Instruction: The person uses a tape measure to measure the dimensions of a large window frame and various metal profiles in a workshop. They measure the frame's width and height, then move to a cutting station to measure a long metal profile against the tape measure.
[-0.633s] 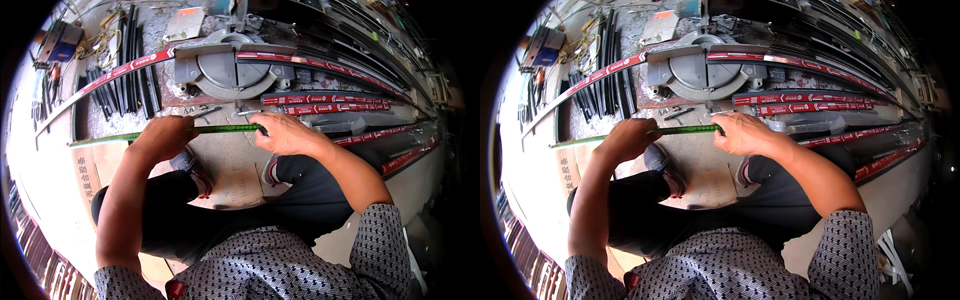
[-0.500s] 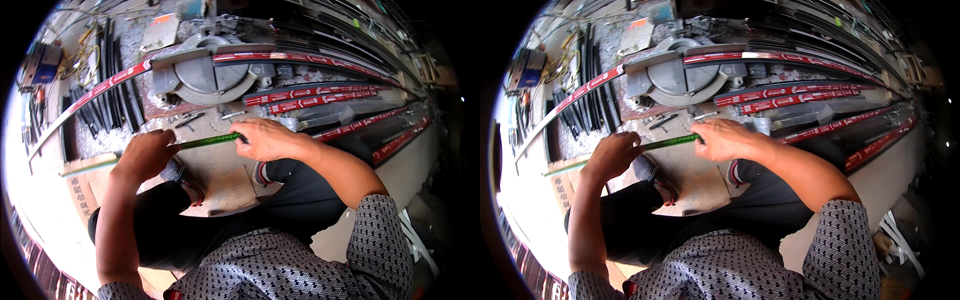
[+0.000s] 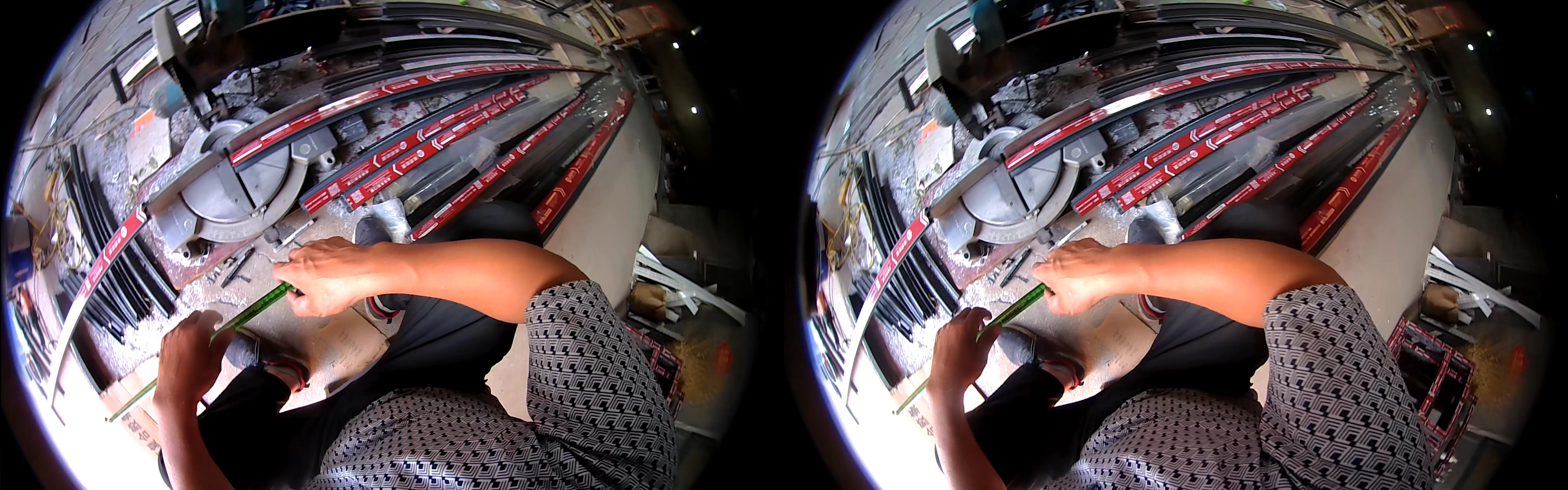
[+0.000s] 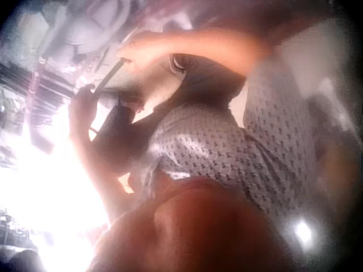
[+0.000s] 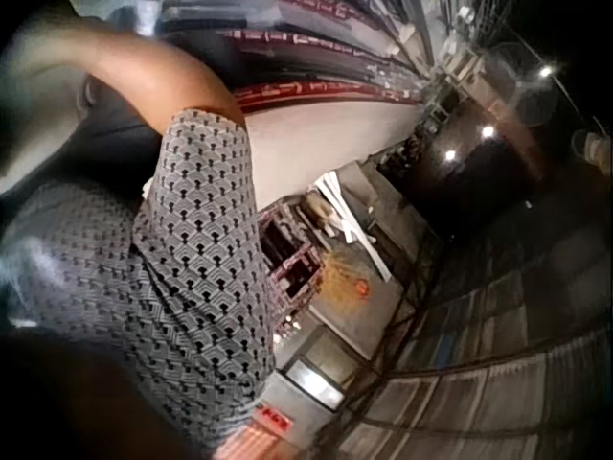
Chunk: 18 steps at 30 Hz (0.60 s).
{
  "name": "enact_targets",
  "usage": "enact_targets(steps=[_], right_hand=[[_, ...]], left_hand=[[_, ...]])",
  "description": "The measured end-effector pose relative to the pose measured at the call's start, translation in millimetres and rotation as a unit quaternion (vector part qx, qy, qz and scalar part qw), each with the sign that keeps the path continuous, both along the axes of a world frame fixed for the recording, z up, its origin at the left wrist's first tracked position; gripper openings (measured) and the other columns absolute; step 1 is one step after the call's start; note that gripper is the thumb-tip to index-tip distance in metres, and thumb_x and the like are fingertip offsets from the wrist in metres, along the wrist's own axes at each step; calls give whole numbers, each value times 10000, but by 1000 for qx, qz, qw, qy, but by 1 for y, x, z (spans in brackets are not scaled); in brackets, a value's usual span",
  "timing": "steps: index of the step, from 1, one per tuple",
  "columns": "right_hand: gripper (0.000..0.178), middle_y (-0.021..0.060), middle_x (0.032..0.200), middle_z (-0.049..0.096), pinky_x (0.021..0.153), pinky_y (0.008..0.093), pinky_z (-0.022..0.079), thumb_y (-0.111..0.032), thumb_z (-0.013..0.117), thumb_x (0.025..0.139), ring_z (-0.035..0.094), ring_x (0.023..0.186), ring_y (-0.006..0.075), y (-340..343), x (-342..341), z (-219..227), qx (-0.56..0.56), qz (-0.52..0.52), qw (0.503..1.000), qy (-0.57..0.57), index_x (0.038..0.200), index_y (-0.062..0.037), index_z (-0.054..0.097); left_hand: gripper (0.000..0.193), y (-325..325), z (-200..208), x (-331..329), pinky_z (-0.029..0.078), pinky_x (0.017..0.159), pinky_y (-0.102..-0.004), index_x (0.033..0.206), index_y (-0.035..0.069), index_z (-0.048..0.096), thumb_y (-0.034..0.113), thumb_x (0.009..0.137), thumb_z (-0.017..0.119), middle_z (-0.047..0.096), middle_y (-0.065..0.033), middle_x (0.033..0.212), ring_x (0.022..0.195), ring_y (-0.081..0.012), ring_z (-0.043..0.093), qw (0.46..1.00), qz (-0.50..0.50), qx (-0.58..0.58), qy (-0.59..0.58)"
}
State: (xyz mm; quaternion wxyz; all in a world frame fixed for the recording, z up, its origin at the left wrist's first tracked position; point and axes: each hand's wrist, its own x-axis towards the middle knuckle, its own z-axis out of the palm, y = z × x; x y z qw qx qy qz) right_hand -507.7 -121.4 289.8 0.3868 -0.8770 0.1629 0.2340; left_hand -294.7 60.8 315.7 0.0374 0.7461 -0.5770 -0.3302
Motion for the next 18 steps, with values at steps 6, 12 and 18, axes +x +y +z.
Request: enact_targets(steps=[6, 12, 18], right_hand=[[390, 283, 1036, 653, 826, 539, 540, -268, 559, 874, 665, 955, 457, -2, -2, -1, 3, 6, 1000, -15, 1110, 41, 582], [394, 283, 1082, 645, 861, 529, 543, -293, 572, 891, 653, 1015, 456, 0, -7, 0, -4, -2, 1000, -23, 1121, 27, 585], [398, 266, 1017, 643, 825, 535, 542, -319, 587, 885, 659, 958, 452, 0, -11, -7, -2, 2, 1000, -31, 1100, 17, 591]], left_hand=[[234, -4, -1, -3, 503, 768, -498, 1049, 34, 655, 206, 896, 698, 674, -192, 939, 896, -410, 652, 1000, -21, 4, -13], [239, -7, 1, -6, 511, 773, -488, 1047, 30, 650, 202, 894, 712, 679, -179, 946, 900, -396, 659, 999, -26, 9, -16], [243, -6, 0, -8, 511, 781, -491, 1050, 35, 650, 216, 900, 709, 685, -173, 956, 907, -395, 661, 999, -21, 25, -14]])
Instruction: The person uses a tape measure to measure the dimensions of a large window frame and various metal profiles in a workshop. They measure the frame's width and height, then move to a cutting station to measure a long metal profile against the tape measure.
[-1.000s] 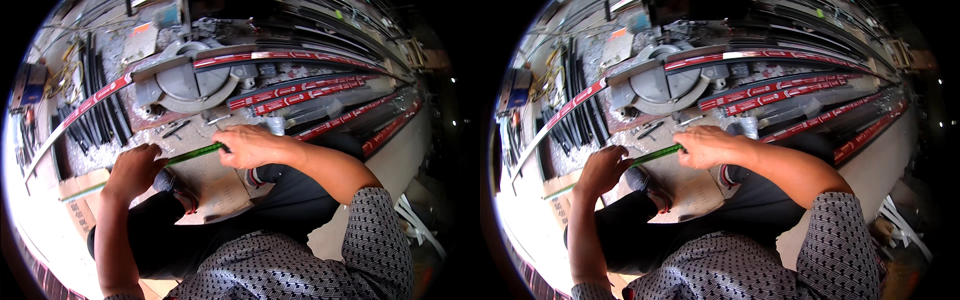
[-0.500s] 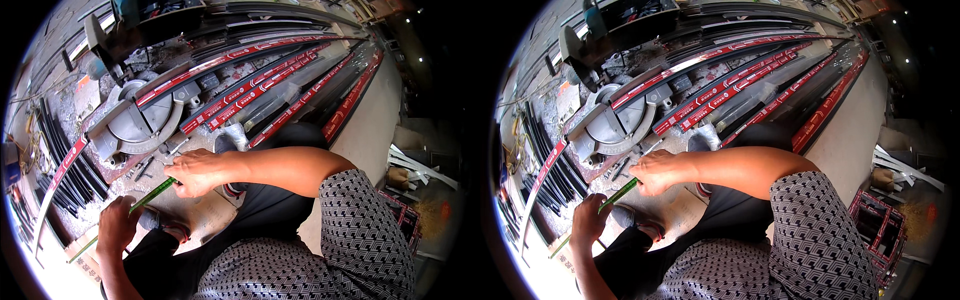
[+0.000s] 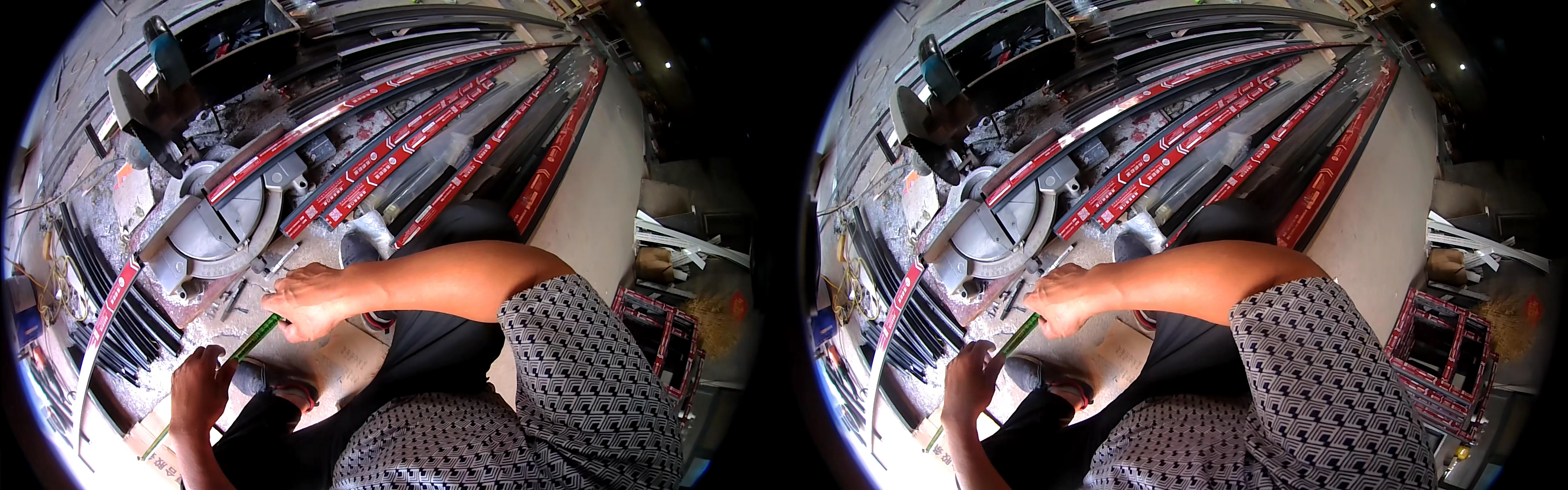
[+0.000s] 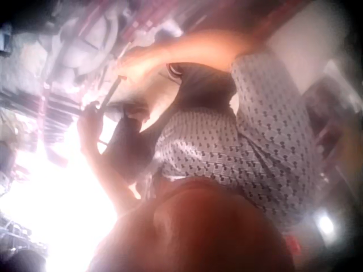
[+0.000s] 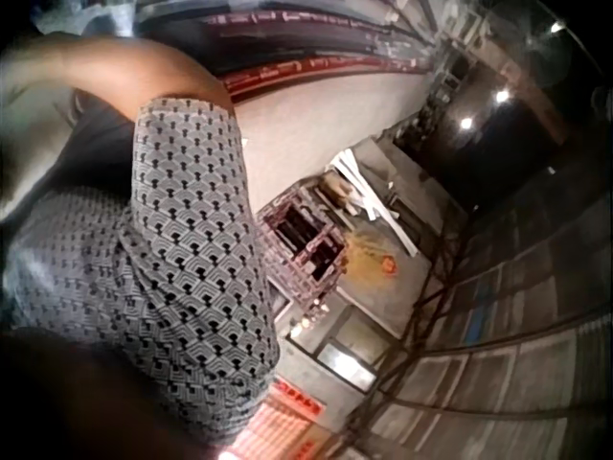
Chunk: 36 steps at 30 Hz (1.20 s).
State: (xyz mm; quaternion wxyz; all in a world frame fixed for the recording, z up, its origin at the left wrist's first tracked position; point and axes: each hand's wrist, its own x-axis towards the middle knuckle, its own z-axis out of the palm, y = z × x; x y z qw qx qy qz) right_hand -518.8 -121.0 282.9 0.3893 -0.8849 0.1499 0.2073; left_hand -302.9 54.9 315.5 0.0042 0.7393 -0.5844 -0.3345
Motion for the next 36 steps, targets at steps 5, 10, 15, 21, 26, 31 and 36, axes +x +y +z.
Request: enact_targets(steps=[5, 10, 15, 21, 26, 31, 36], right_hand=[[386, 269, 983, 646, 791, 546, 539, -318, 593, 878, 664, 912, 454, 1, -3, -7, -9, -1, 1000, -17, 1078, 12, 596], [386, 269, 974, 650, 795, 545, 540, -317, 591, 878, 667, 914, 452, 1, -5, -4, -8, 1, 1000, -6, 1071, 17, 599], [391, 269, 986, 654, 806, 542, 543, -315, 588, 880, 670, 926, 453, 1, -7, -5, -11, 2, 1000, -11, 1081, 19, 602], [398, 270, 994, 657, 814, 543, 544, -318, 578, 884, 672, 938, 450, 0, -6, -5, -14, 8, 1000, -5, 1088, 23, 601], [401, 268, 998, 660, 822, 547, 542, -323, 578, 881, 672, 944, 450, 0, -5, -7, -15, 13, 1000, -2, 1083, 22, 603], [399, 264, 997, 662, 826, 549, 540, -325, 581, 878, 673, 942, 449, 0, -6, -7, -19, 9, 1000, -8, 1080, 19, 606], [393, 263, 1007, 657, 823, 549, 540, -323, 579, 878, 671, 944, 447, 0, -6, -8, -18, 10, 1000, -5, 1081, 12, 606]], left_hand=[[239, 3, -3, 0, 513, 787, -491, 1052, 39, 651, 212, 898, 709, 689, -173, 964, 908, -398, 662, 1000, -9, 3, -4], [240, 1, -2, -4, 515, 788, -492, 1055, 37, 651, 208, 897, 708, 695, -177, 970, 908, -403, 663, 1000, -7, 18, -4], [239, 1, -3, -3, 515, 786, -491, 1054, 38, 653, 214, 900, 705, 696, -178, 972, 908, -403, 664, 1000, -11, 25, -1], [246, 0, -3, -4, 514, 784, -492, 1057, 41, 658, 228, 903, 702, 695, -176, 965, 902, -401, 665, 1000, -8, 23, 2], [245, 1, -4, -3, 514, 782, -491, 1056, 39, 658, 221, 900, 705, 693, -176, 955, 899, -401, 663, 1000, -13, 16, 1], [241, 1, -4, -4, 513, 779, -490, 1055, 37, 657, 211, 897, 709, 691, -178, 951, 897, -401, 662, 1000, -17, 12, 3], [236, 1, -4, -3, 514, 778, -490, 1053, 36, 657, 207, 899, 708, 691, -179, 951, 895, -400, 663, 1000, -21, 11, -1]])
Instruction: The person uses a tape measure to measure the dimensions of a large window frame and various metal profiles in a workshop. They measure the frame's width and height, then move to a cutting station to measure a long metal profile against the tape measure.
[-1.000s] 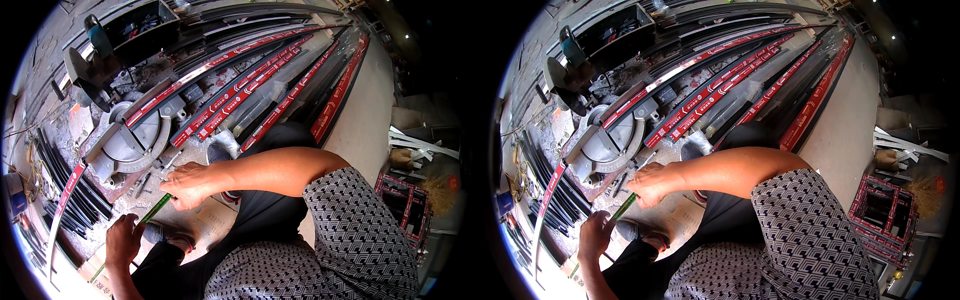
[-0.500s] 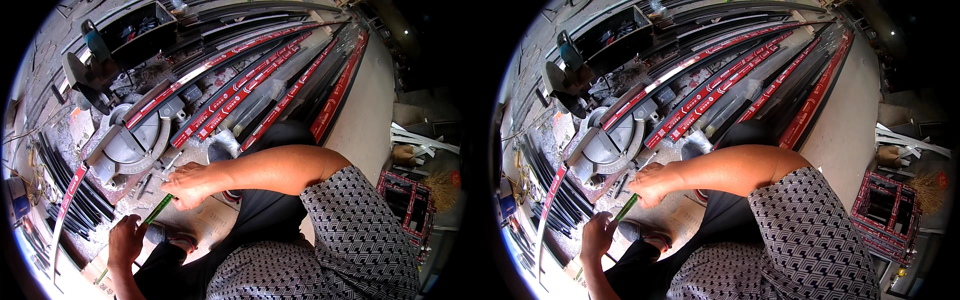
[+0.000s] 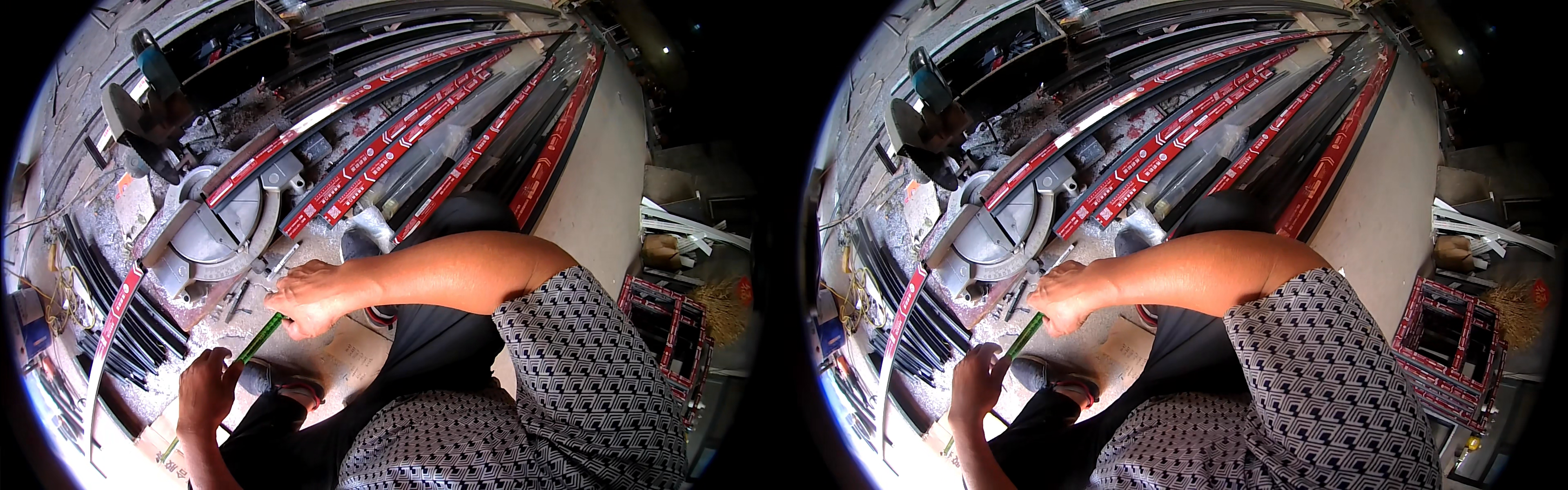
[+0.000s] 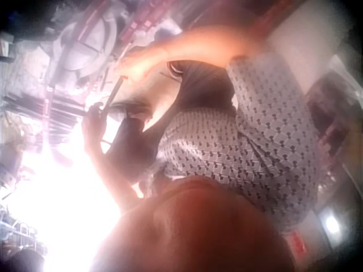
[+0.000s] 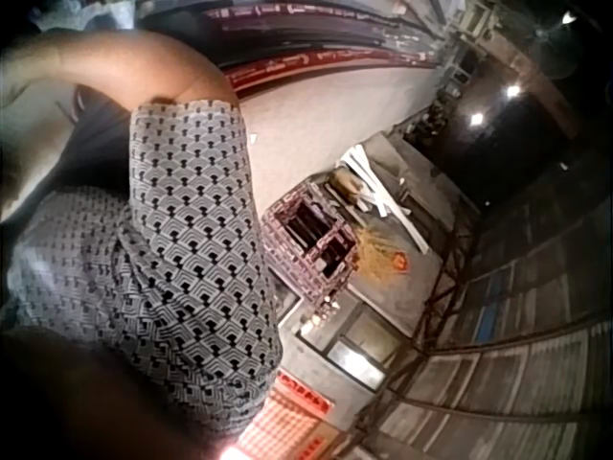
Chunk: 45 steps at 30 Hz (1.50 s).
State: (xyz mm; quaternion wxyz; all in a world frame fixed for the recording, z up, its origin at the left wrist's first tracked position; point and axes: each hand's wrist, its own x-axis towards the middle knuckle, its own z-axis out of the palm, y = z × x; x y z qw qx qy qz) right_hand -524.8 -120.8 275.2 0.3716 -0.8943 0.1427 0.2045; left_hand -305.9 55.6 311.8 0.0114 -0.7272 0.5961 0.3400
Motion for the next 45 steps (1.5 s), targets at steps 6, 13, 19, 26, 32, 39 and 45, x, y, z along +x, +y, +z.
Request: enact_targets(steps=[6, 13, 19, 26, 32, 39, 45], right_hand=[[391, 265, 1013, 654, 818, 547, 541, -326, 574, 881, 671, 947, 444, -1, 0, 1, 3, 4, 1000, 16, 1080, 9, 606], [393, 265, 1019, 653, 829, 545, 540, -324, 571, 881, 669, 957, 444, -1, 0, -1, 2, 9, 1000, 14, 1082, 12, 603], [406, 272, 1039, 647, 858, 544, 530, -324, 577, 879, 660, 991, 449, -2, 0, 0, 18, 8, 1000, 23, 1099, 15, 601], [418, 278, 1050, 648, 845, 553, 538, -320, 571, 889, 664, 972, 457, -3, 0, 5, 9, 8, 1000, 16, 1131, 21, 592], [433, 280, 1054, 648, 843, 551, 541, -323, 566, 894, 664, 970, 459, -3, 1, 4, 10, 16, 1000, 24, 1155, 23, 580], [406, 283, 1052, 647, 838, 545, 540, -320, 580, 880, 664, 980, 451, -5, 2, 5, 20, 17, 999, 21, 1091, 26, 603], [399, 266, 1017, 661, 817, 543, 543, -323, 587, 874, 670, 955, 449, -2, 0, 0, 7, 8, 1000, -1, 1064, 28, 611]], left_hand=[[240, -1, 0, -1, 515, 779, -486, 1060, 36, 659, 208, 901, 709, 692, -179, 953, 895, -400, 665, 1000, 4, 3, 5], [237, 1, -2, 0, 515, 772, -488, 1065, 36, 657, 204, 905, 702, 691, -181, 953, 888, -402, 665, 1000, -4, -7, 9], [236, 0, -1, 1, 515, 774, -485, 1070, 39, 654, 207, 909, 693, 689, -179, 957, 896, -399, 662, 1000, -7, -5, 11], [248, -1, 0, -1, 513, 782, -460, 1080, 39, 666, 221, 912, 687, 693, -172, 959, 896, -370, 669, 1000, 3, 1, 8], [244, -1, -1, -2, 513, 792, -475, 1073, 42, 668, 210, 901, 707, 693, -184, 985, 920, -394, 665, 1000, 8, 7, 9], [244, -2, -1, -2, 511, 787, -481, 1069, 41, 662, 212, 901, 706, 692, -183, 972, 909, -399, 663, 1000, 6, 9, 8], [242, -3, 0, -4, 510, 780, -488, 1066, 40, 654, 217, 907, 696, 686, -186, 970, 902, -404, 659, 1000, -2, 7, 8]])
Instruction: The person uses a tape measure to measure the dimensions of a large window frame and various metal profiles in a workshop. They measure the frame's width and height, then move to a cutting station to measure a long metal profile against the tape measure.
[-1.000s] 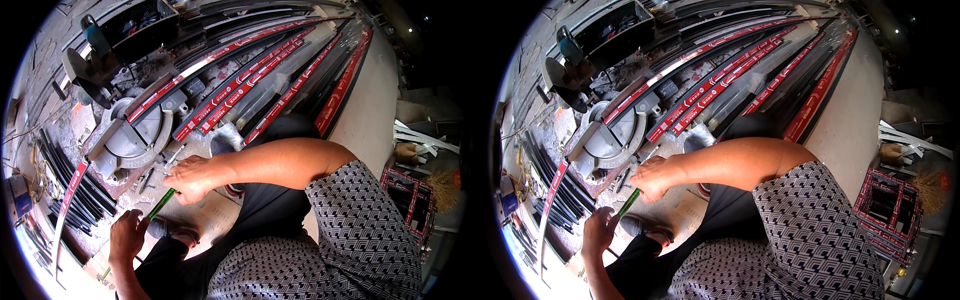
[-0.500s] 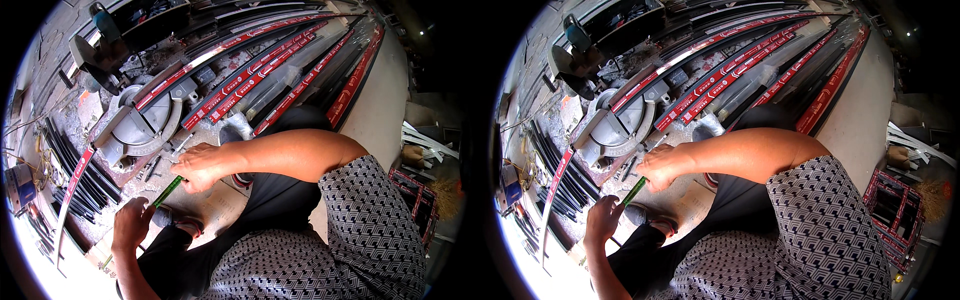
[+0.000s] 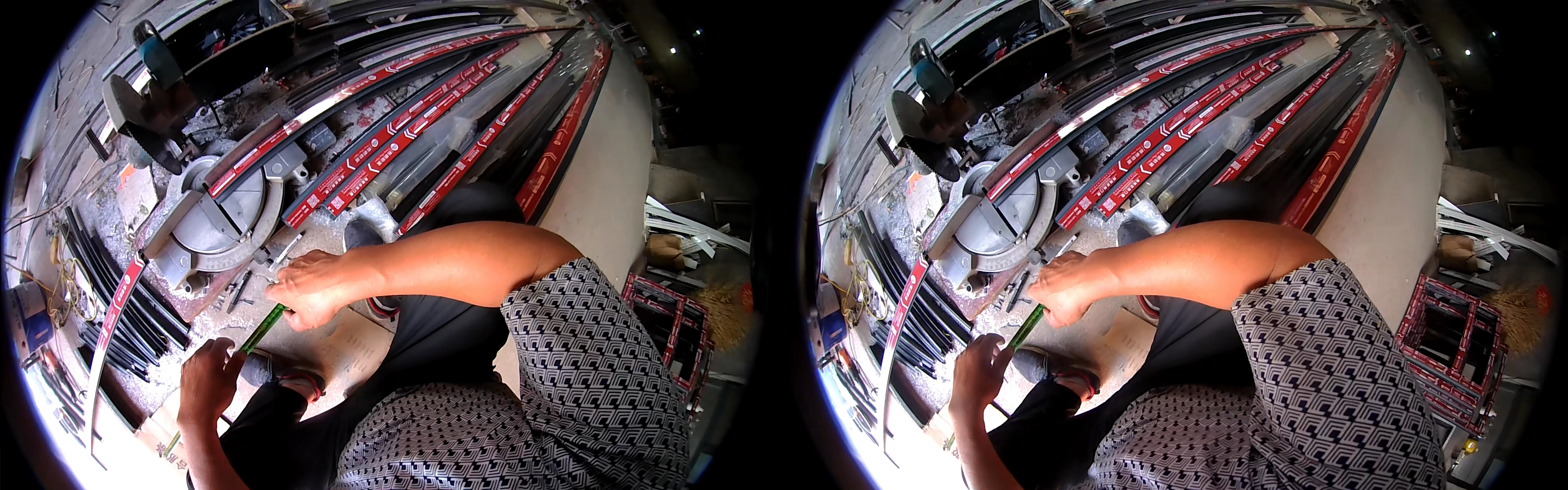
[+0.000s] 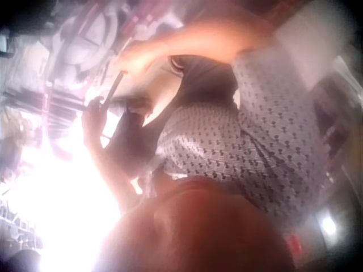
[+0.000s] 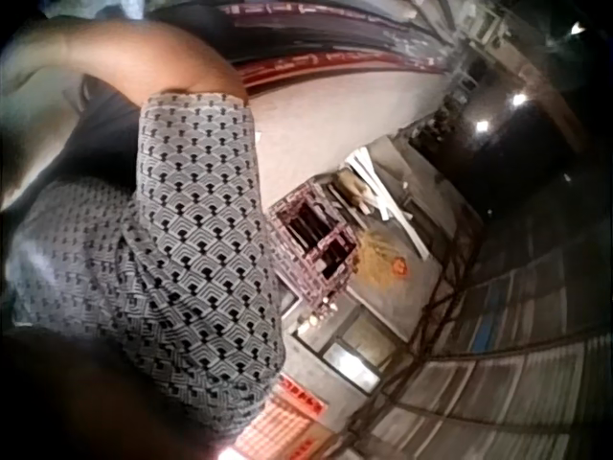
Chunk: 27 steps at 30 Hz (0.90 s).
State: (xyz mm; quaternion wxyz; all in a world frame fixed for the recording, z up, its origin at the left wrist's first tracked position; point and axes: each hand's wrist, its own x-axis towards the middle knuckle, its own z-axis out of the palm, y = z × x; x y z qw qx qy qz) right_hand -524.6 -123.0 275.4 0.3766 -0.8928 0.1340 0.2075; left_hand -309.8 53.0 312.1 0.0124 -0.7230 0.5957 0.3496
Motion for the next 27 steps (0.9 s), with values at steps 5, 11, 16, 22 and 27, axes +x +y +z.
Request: enact_targets(steps=[5, 11, 16, 22, 27], right_hand=[[398, 265, 993, 667, 799, 544, 548, -322, 589, 871, 676, 930, 448, -1, 1, -1, 1, 3, 1000, 4, 1059, 28, 616], [392, 271, 984, 673, 800, 544, 555, -315, 598, 862, 678, 933, 450, 0, 1, 1, 6, -1, 1000, 9, 1049, 28, 626], [396, 262, 990, 675, 802, 550, 554, -314, 601, 860, 680, 938, 444, -1, 1, 3, 4, 5, 1000, 24, 1067, 23, 623], [404, 259, 1026, 669, 803, 551, 553, -317, 602, 857, 677, 964, 437, 0, 1, 2, 1, 5, 1000, 24, 1085, 15, 618], [386, 259, 988, 676, 790, 548, 554, -305, 605, 849, 683, 935, 438, 0, 1, 0, 2, 9, 1000, 19, 1057, 20, 623]], left_hand=[[238, 0, 0, -1, 509, 778, -497, 1060, 38, 651, 217, 909, 693, 683, -183, 955, 901, -407, 657, 1000, 3, 6, -3], [236, 1, -4, 2, 508, 775, -498, 1048, 35, 645, 223, 911, 688, 679, -183, 937, 893, -405, 656, 1000, -7, 7, -1], [239, 2, -5, 2, 507, 774, -498, 1049, 38, 642, 228, 911, 685, 677, -184, 937, 893, -404, 655, 1000, -9, 5, 4], [230, 1, -3, 1, 507, 773, -501, 1048, 35, 642, 221, 916, 678, 677, -185, 938, 895, -408, 654, 1000, -7, 2, 10], [226, 3, -5, 1, 507, 772, -503, 1047, 35, 644, 218, 918, 674, 676, -188, 936, 892, -410, 654, 1000, -6, -2, 6]])
